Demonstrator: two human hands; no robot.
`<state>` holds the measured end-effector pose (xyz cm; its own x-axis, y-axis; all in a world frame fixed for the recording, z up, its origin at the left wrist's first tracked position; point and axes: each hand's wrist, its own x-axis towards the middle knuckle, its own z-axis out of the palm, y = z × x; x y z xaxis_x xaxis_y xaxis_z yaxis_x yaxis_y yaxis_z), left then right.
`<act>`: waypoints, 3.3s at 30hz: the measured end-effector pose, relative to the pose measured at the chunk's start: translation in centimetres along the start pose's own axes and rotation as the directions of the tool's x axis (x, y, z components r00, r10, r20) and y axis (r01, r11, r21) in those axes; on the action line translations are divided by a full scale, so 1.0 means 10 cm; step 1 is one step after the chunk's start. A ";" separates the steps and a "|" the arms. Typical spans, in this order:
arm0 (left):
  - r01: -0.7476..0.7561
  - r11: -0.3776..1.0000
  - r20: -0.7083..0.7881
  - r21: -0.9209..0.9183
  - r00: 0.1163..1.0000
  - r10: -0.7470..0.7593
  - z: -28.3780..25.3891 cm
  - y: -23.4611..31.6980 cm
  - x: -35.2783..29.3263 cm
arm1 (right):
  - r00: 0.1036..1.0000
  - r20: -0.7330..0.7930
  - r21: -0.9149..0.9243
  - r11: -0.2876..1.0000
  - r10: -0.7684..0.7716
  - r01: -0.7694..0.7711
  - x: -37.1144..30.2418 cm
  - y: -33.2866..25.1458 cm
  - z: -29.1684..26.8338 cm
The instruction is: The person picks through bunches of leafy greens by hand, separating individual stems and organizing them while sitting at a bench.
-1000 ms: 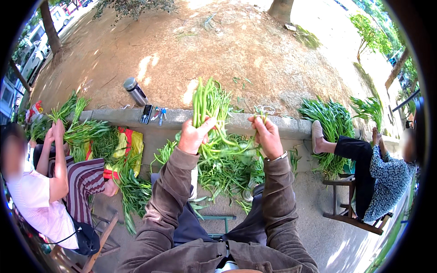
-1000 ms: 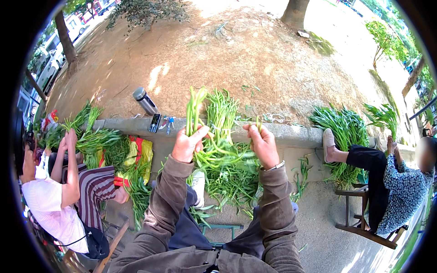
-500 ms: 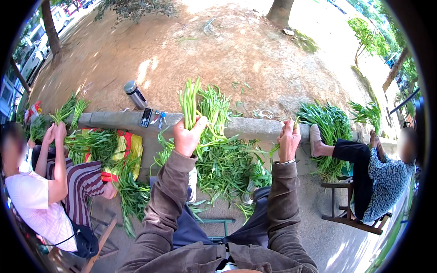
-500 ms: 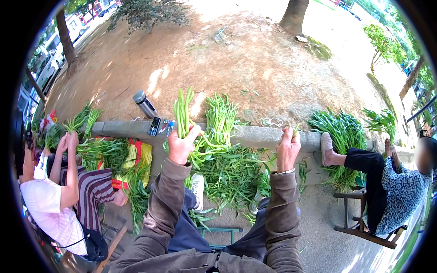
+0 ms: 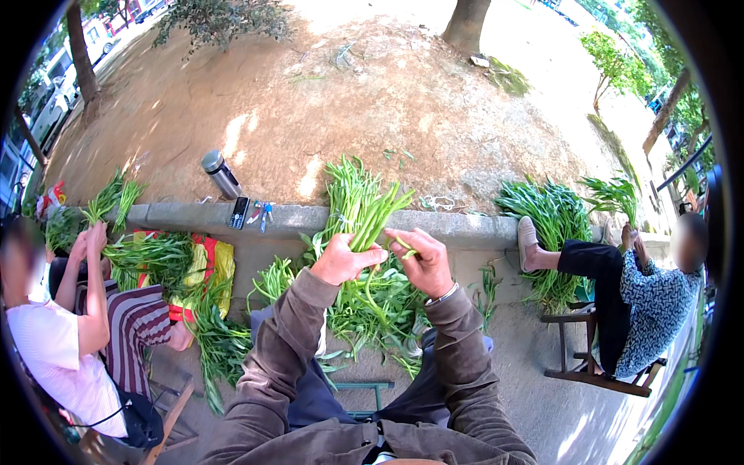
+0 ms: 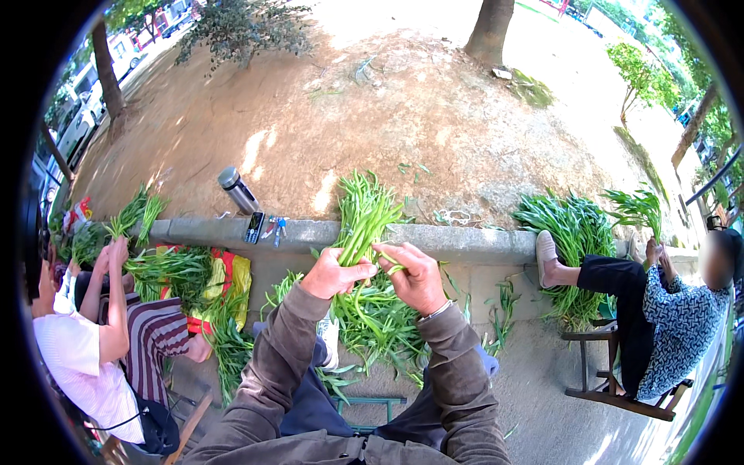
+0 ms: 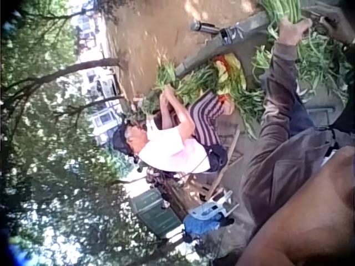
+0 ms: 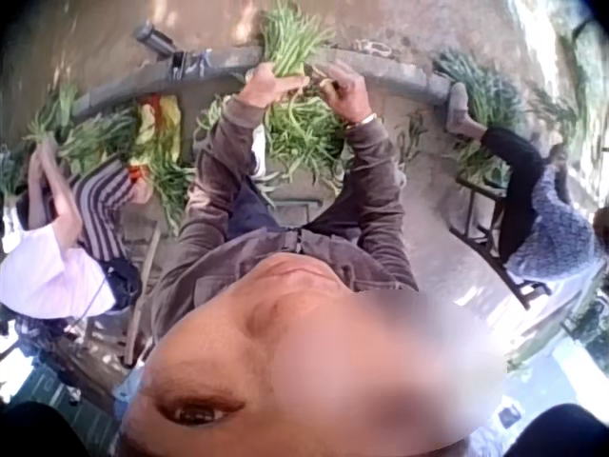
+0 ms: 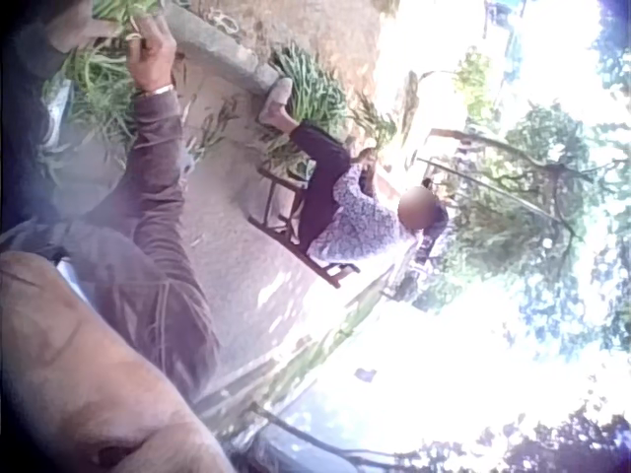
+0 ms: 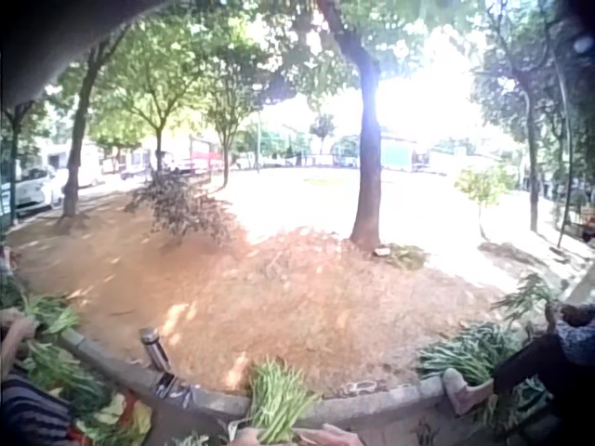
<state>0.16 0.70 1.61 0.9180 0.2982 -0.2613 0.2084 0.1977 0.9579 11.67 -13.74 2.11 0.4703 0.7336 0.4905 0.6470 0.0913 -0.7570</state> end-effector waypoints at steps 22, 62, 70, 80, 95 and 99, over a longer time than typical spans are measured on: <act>-0.067 0.998 0.007 -0.004 0.998 0.067 -0.04 -0.06 -0.02 | 0.987 0.129 -0.303 0.944 -0.099 0.134 -0.09 0.08 0.07; -0.247 0.799 0.049 0.548 0.963 0.265 -0.02 -0.29 -0.04 | 0.931 0.363 -0.208 0.977 0.039 0.040 -0.20 0.21 0.02; -0.084 0.994 0.329 0.065 0.943 0.058 -0.10 -0.23 -0.07 | 0.897 0.438 0.197 0.968 0.056 -0.156 -0.18 0.10 -0.07; -0.139 0.985 0.063 -0.105 0.987 0.146 0.06 -0.03 -0.05 | 0.873 -0.064 0.411 0.810 0.483 -0.418 -0.12 0.15 0.06; -0.176 0.983 -0.237 -0.061 0.959 0.157 -0.20 0.01 -0.09 | 0.863 0.352 0.270 0.843 0.363 -0.465 -0.18 0.04 -0.04; -0.061 0.997 -0.103 0.048 0.993 0.066 -0.13 0.03 -0.09 | 0.930 0.215 0.314 0.881 0.296 -0.353 -0.13 0.00 0.06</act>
<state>-1.06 1.74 1.94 0.8903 0.4049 -0.2085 0.1679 0.1339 0.9767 10.67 -14.32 1.22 0.5002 0.8547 0.1391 0.2154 0.0328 -0.9760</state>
